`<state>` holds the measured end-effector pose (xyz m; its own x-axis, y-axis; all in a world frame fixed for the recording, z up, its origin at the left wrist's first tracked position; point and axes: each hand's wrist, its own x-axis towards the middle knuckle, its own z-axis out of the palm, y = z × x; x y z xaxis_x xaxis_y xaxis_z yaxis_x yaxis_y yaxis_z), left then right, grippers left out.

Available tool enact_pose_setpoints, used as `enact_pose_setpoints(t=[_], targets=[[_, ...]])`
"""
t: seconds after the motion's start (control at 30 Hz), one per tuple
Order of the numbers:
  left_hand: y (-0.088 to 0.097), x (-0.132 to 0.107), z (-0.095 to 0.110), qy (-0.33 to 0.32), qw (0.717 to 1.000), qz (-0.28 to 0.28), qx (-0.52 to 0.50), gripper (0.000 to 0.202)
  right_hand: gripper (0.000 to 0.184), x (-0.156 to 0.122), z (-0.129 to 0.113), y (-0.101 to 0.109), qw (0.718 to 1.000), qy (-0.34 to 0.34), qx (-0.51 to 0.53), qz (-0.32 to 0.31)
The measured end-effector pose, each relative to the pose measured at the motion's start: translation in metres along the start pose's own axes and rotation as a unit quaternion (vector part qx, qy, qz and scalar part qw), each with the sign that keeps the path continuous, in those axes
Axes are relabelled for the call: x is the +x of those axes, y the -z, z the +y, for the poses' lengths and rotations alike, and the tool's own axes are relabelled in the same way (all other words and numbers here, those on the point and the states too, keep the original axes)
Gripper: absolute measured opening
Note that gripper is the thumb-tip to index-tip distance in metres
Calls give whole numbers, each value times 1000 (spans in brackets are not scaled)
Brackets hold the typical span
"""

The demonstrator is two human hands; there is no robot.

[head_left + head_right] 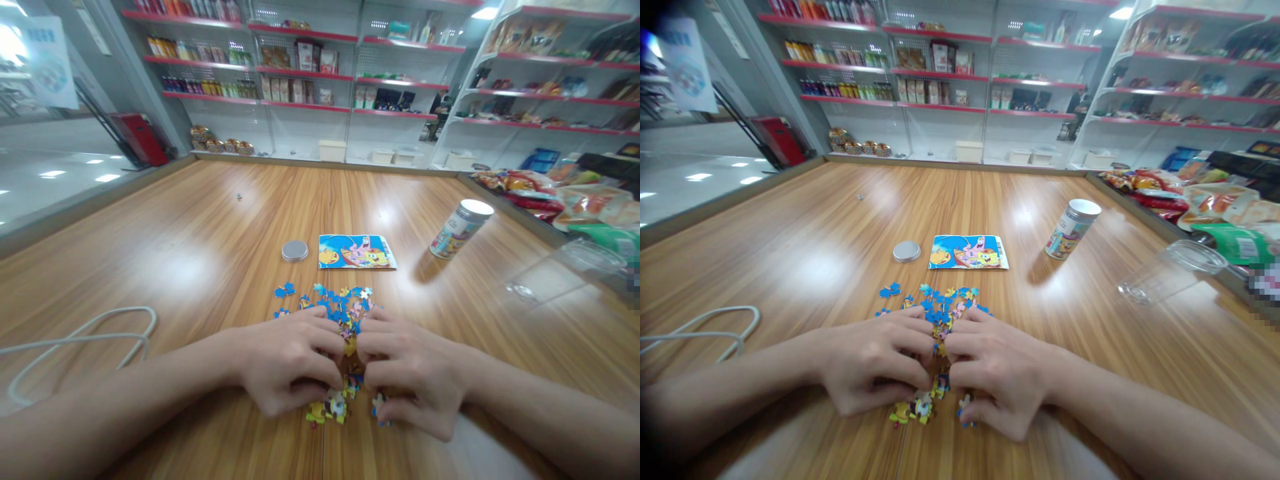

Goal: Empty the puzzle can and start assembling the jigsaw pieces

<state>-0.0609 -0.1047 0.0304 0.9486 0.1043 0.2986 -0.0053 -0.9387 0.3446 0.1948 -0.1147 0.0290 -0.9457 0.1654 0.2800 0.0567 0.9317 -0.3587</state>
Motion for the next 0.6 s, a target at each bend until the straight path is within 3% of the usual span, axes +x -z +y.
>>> enact_pose_setpoints(t=[0.2,0.43,0.6], targets=[[-1,-1,-2,5,1000,1,3,1,18,1,2,-6,999,-14,-24,18],[-3,-1,-3,10,1000,-15,-1,12,20,0,4,-5,1000,-20,1,4],[-3,-1,-2,10,1000,-26,-6,8,17,1,5,-5,999,-29,28,-1]])
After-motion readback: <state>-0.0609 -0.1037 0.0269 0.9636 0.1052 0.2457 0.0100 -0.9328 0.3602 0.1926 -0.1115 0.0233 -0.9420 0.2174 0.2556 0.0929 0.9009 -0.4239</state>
